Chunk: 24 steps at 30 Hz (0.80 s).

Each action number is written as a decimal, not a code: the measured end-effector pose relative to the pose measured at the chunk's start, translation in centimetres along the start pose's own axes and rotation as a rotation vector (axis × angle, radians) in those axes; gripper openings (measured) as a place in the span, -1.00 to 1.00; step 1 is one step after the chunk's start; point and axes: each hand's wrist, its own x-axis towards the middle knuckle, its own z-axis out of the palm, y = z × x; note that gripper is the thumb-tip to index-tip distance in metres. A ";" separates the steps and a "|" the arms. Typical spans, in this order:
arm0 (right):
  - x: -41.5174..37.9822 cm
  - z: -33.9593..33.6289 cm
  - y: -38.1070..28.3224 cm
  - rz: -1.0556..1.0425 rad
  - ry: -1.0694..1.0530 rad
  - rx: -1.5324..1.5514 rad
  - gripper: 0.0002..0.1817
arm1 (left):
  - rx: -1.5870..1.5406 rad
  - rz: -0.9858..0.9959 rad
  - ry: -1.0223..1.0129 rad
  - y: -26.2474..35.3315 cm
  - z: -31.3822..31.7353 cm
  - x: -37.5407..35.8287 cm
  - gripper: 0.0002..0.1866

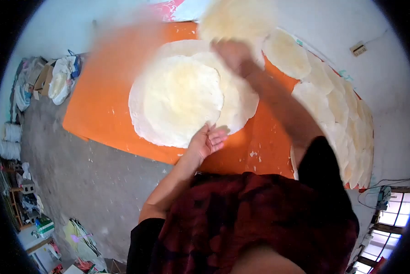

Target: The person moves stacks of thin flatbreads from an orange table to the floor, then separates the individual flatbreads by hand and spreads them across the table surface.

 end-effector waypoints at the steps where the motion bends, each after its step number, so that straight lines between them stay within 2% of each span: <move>1: -0.5 3.5 -2.3 -0.032 -0.060 0.092 -0.74 | 0.067 -0.035 -0.058 -0.1 0.7 -0.6 -0.61; 3: -2.3 9.4 -6.1 0.020 -0.232 0.383 -0.68 | 0.198 -0.107 -0.168 -0.5 1.8 -1.9 -0.57; 5: -5.7 15.6 -9.8 0.071 -0.140 0.696 -0.60 | 0.230 -0.160 -0.246 -1.7 1.0 -2.8 -0.55; 8: -8.0 15.5 -10.6 -0.031 -0.067 0.609 -0.53 | 0.256 -0.217 -0.300 -3.0 0.2 -3.8 -0.58; 11: -9.1 10.3 -7.6 0.131 -0.301 0.905 -0.52 | 0.329 -0.265 -0.358 -4.6 0.6 -3.8 -0.57; 12: -11.0 9.4 -6.4 0.175 -0.280 0.913 -0.51 | 0.361 -0.283 -0.382 -5.0 0.6 -3.5 -0.57; 14: -14.6 8.3 -4.2 0.250 -0.224 0.916 -0.50 | 0.409 -0.312 -0.413 -5.2 1.5 -3.1 -0.56; 16: -22.0 9.5 -2.3 0.370 0.012 0.660 -0.49 | 0.394 -0.351 -0.416 -5.8 1.3 -2.3 -0.55; 18: -31.3 10.8 -0.1 0.586 -0.103 0.294 -0.36 | 0.417 -0.414 -0.419 -6.2 1.9 -1.5 -0.56; 20: -38.1 7.0 1.8 0.925 -0.457 0.281 -0.23 | 0.427 -0.470 -0.412 -7.3 2.4 -0.6 -0.57; 21: -42.1 7.7 1.8 1.041 -0.578 0.179 -0.11 | 0.424 -0.484 -0.427 -7.9 2.9 -0.3 -0.57; 22: -44.3 6.6 1.7 1.132 -0.670 0.160 -0.10 | 0.423 -0.495 -0.442 -8.4 3.7 0.0 -0.57; 24: -48.4 6.7 1.6 1.141 -0.552 0.246 -0.14 | 0.423 -0.540 -0.430 -9.7 5.2 1.1 -0.60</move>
